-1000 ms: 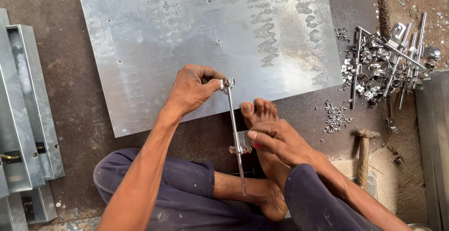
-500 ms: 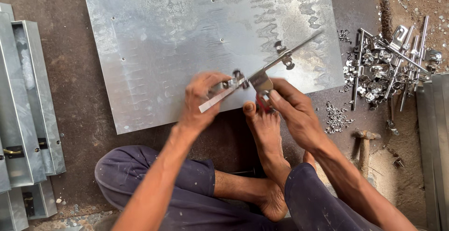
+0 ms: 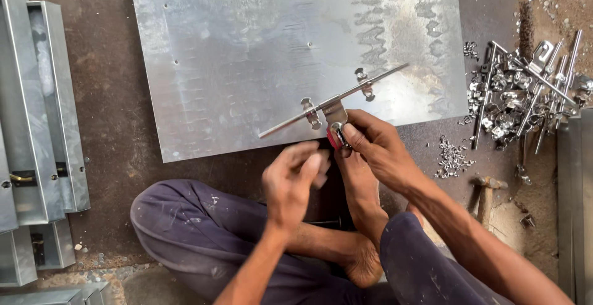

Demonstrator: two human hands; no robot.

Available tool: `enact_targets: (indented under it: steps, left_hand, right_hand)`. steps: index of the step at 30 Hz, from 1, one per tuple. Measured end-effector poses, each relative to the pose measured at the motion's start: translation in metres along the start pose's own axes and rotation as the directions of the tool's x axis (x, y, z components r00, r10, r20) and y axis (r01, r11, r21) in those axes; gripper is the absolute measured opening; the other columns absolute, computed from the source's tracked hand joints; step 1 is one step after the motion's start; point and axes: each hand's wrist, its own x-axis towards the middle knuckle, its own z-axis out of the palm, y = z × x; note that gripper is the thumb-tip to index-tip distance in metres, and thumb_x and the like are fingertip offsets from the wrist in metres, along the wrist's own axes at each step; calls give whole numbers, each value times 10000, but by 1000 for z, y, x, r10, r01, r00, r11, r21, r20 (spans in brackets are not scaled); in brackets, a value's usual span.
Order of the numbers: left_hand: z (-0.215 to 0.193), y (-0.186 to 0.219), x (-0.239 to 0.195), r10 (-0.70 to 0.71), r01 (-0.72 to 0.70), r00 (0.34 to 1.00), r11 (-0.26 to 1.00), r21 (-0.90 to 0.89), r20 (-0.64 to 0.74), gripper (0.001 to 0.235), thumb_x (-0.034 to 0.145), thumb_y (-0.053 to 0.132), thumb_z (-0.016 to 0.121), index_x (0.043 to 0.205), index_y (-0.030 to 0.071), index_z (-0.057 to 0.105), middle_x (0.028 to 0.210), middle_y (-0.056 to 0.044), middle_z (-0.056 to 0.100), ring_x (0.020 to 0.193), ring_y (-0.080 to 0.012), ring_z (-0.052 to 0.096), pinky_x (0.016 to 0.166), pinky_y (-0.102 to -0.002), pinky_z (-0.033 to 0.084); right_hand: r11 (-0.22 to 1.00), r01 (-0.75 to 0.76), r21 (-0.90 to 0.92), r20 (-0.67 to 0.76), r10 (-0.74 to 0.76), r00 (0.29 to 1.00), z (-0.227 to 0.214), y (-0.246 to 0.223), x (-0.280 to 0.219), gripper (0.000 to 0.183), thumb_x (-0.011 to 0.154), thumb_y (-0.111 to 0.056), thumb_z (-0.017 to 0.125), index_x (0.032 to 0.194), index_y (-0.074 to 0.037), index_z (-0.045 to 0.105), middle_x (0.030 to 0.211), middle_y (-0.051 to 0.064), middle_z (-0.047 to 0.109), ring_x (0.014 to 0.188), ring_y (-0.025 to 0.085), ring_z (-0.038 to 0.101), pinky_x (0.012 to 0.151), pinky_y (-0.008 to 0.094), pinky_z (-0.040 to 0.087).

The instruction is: The person attaches a sliding latch and hinge components to a galvanized metal sheet using a hammer to drive pins into pre-drilled holes, then flips and hammers the edges of a metal box tray.

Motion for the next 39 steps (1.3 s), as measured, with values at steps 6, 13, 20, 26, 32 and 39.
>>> enact_targets:
  steps: [6,13,20,26,32,39]
  left_hand:
    - [-26,17,12,623,-557,764,505,659,168,206,887,92,786,1092,106,771,973,-34,731,866,-153,627,792,-308,506]
    - [-30,4,75,472,-586,778,310,748,414,212,805,237,834,1012,195,817,1023,21,657,1006,-199,529,913,-374,373]
    - [-29,-13,78,566,-590,733,254,766,377,169,849,253,835,1008,203,807,1006,38,657,982,-179,527,929,-373,350]
    - [-26,-16,80,582,-572,731,236,785,357,166,841,256,834,996,203,809,973,34,663,942,-180,528,902,-377,350]
    - [-18,-8,111,356,-362,921,633,684,158,200,904,194,746,1075,90,742,892,-74,733,691,-168,701,606,-286,567]
    - [15,13,181,307,-288,943,568,771,125,358,796,172,803,1030,5,590,698,-83,741,581,-205,742,591,-299,582]
  right_hand:
    - [860,21,-510,161,71,984,-46,-5,59,384,977,-259,615,1316,-87,668,1042,63,773,904,160,706,803,318,572]
    - [558,304,-772,300,-102,949,-37,-21,61,419,861,-232,748,1269,-142,717,1299,140,619,1190,283,560,994,409,490]
    - [508,371,-777,309,-205,929,-34,-8,56,438,913,-196,681,1349,-163,653,1282,116,619,1181,268,578,1033,349,514]
    - [512,363,-778,280,-235,931,-34,-4,57,443,912,-156,668,1353,-196,657,1281,84,620,1169,229,588,997,312,493]
    - [495,393,-775,295,-266,918,-36,0,60,467,898,-132,677,1359,-210,665,1285,79,628,1164,234,592,1016,320,481]
    - [494,338,-801,266,-213,940,-33,-6,62,461,895,-214,712,1353,-216,660,1263,85,629,1153,242,590,985,334,539]
